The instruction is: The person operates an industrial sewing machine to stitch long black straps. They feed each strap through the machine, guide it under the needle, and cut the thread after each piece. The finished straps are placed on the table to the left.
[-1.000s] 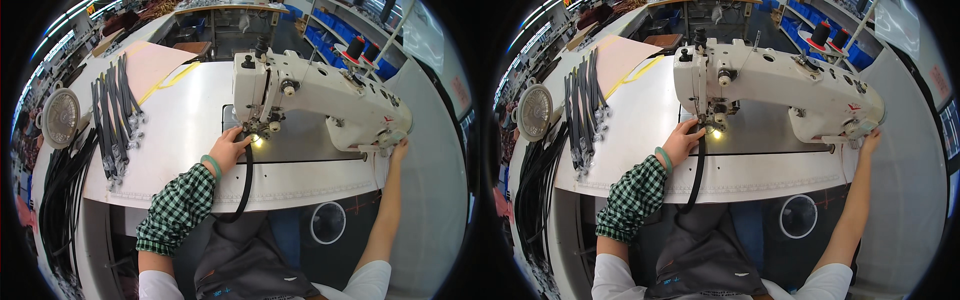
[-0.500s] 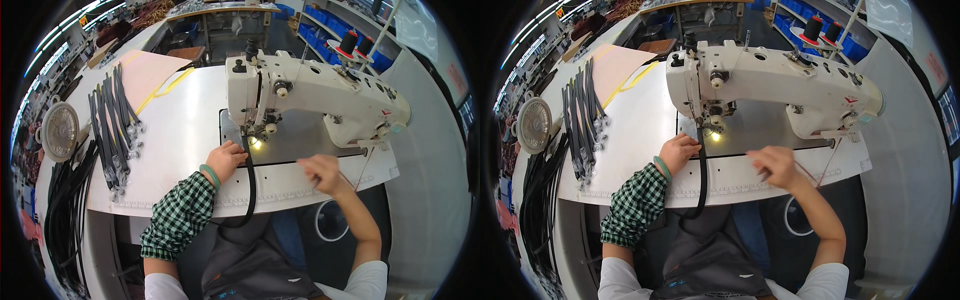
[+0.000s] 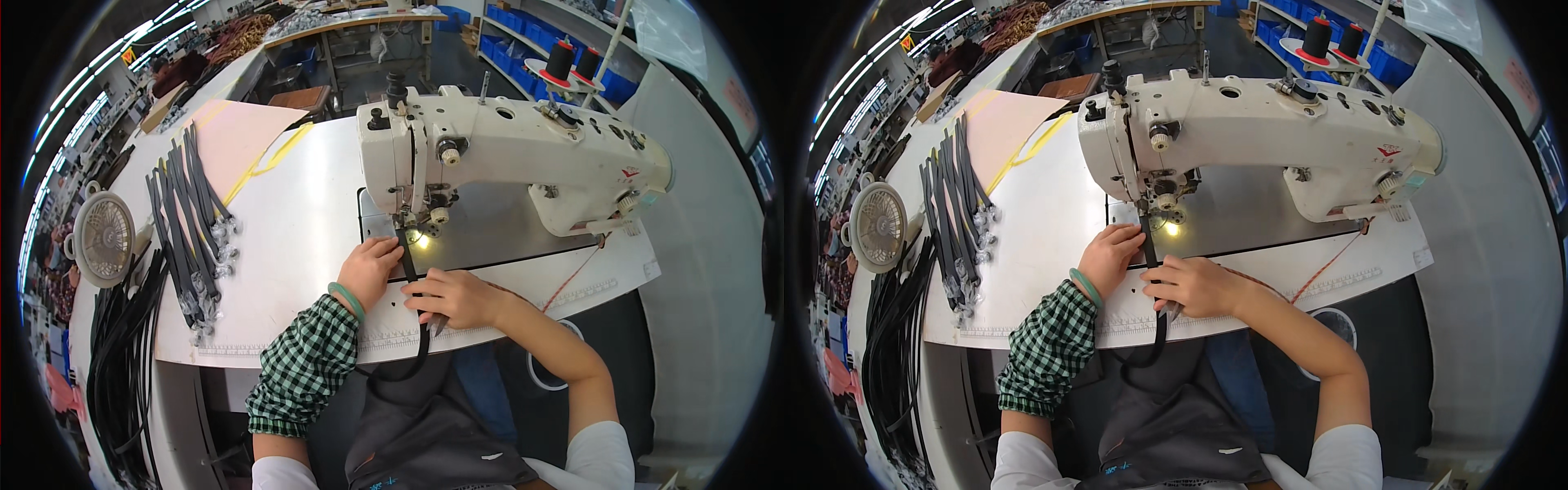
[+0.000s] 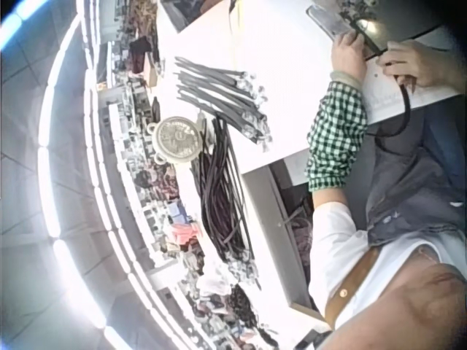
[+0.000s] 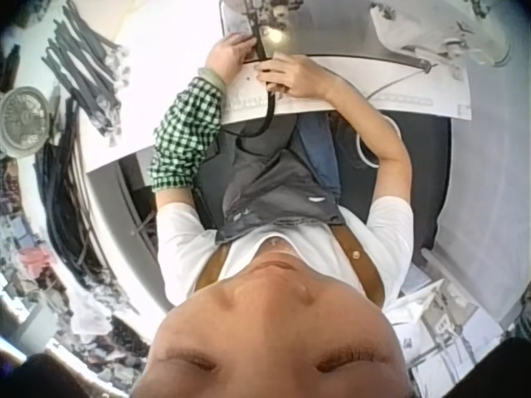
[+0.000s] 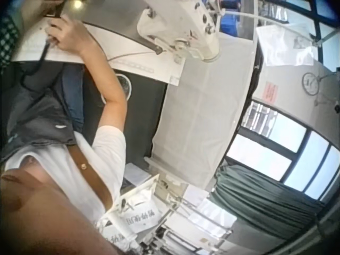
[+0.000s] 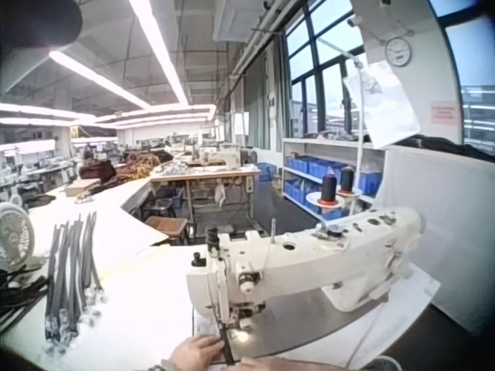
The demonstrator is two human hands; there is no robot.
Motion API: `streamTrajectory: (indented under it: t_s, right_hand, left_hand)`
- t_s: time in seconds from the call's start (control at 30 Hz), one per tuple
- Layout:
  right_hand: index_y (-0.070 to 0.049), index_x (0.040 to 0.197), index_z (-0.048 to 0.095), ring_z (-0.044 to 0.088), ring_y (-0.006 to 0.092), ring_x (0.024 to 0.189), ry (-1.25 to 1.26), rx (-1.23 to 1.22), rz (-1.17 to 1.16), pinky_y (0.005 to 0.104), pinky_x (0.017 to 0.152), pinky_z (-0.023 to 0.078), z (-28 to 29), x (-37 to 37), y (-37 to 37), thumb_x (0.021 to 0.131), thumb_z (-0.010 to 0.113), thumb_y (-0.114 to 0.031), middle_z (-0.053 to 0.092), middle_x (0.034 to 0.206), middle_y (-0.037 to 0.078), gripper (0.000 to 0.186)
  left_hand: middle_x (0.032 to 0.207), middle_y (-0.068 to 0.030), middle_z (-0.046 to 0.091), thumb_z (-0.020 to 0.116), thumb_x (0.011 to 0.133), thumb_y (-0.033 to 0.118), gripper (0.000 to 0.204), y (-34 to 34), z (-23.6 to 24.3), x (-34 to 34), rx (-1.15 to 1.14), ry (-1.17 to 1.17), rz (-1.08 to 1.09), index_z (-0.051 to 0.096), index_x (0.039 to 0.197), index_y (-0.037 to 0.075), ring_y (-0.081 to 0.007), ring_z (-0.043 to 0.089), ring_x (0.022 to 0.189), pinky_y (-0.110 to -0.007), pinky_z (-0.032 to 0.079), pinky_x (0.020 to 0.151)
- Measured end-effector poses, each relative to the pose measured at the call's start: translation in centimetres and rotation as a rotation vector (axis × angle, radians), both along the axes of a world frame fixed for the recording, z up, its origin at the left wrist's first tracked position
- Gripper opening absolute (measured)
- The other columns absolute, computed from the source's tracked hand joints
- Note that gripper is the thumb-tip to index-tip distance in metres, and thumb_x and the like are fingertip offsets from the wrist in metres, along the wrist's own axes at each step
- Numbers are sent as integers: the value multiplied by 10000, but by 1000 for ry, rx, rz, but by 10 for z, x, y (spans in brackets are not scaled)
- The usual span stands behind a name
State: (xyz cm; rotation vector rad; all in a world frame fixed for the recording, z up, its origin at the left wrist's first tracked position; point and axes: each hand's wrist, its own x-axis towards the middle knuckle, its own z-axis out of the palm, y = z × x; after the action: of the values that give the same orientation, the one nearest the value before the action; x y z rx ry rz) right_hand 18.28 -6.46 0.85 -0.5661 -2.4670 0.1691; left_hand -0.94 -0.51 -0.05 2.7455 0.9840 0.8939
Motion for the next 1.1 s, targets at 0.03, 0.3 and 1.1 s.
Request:
streamTrajectory:
  t_s: [0.03,0.3,1.1]
  right_hand:
    - [-98,888,576,473,189,680,5,-1,1,294,574,434,0,0,0,666,660,-183,547,1015,19,252]
    - [-92,856,577,491,174,716,0,3,-14,285,586,450,3,4,3,686,645,-218,560,973,11,221]
    - [-53,933,566,530,223,555,334,-377,-256,312,529,453,-9,22,3,719,631,-137,587,728,77,239]
  left_hand:
    - [1023,-105,580,590,679,-6,271,0,0,0,-16,5,2,614,948,17,-258,521,975,-327,452,816]
    - [998,-116,587,561,678,-41,242,10,5,0,-134,-59,-55,630,904,15,-267,527,951,-331,460,798]
    - [875,-140,628,611,764,88,374,129,42,-11,-984,-899,46,479,1076,-74,-138,586,781,-225,414,766]
